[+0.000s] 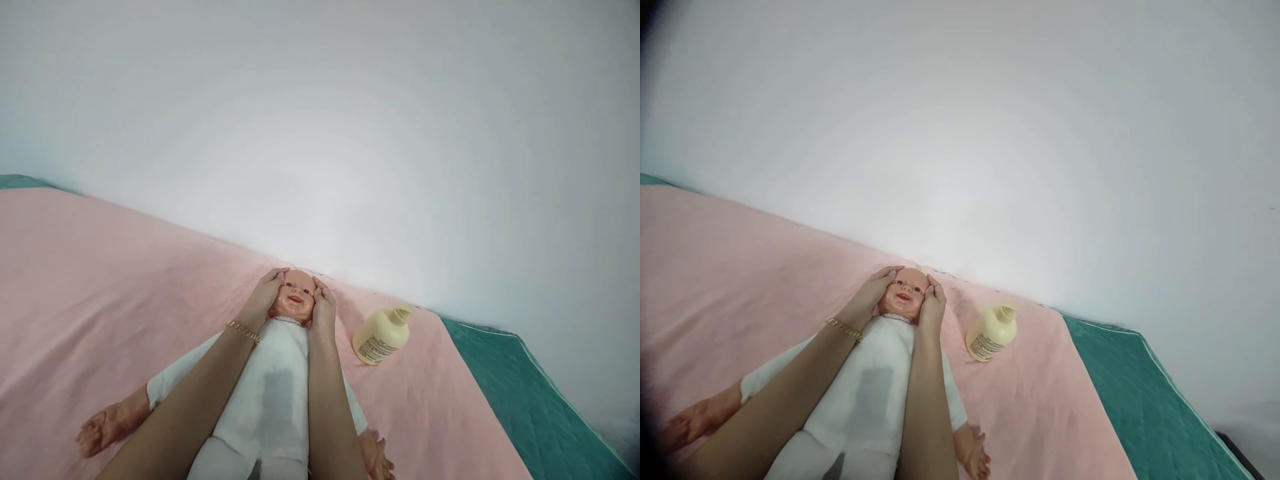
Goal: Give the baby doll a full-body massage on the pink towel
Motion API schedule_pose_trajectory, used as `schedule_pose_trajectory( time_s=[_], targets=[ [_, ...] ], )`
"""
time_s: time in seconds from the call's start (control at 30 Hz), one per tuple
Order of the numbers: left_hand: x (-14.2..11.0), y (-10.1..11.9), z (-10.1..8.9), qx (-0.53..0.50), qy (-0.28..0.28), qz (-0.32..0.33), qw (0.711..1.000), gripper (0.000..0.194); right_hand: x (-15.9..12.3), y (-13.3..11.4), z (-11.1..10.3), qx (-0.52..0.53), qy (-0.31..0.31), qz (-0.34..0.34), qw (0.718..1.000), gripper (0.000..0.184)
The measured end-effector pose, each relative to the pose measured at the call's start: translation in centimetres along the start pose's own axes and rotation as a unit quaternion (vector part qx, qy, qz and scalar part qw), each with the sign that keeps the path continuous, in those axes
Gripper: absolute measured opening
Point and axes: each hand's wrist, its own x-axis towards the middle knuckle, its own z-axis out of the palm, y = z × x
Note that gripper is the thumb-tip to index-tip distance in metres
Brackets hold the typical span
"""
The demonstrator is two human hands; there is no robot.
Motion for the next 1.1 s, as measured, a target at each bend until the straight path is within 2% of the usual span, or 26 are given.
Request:
schedule_pose_trajectory(
  time_s=[0.33, 0.5, 0.8, 1.1],
  targets=[
    [-1.4, 1.3, 0.3, 0.035, -0.026, -0.034, 0.998, 0.049, -1.2, -1.0, 0.7, -0.035, -0.005, -0.012, 0.999, 0.049],
    [-1.2, 1.2, 0.0, 0.047, -0.026, -0.030, 0.998, 0.048, -1.3, -1.2, 0.6, -0.081, -0.014, -0.019, 0.996, 0.056],
    [0.0, -0.2, -0.1, 0.033, -0.016, 0.000, 0.999, 0.045, -0.7, -0.5, 0.4, -0.067, -0.003, -0.026, 0.997, 0.043],
    [0.4, -0.6, -0.2, 0.017, -0.018, 0.012, 1.000, 0.047, 0.4, 0.8, -0.3, -0.031, -0.010, -0.026, 0.999, 0.030]
  ],
)
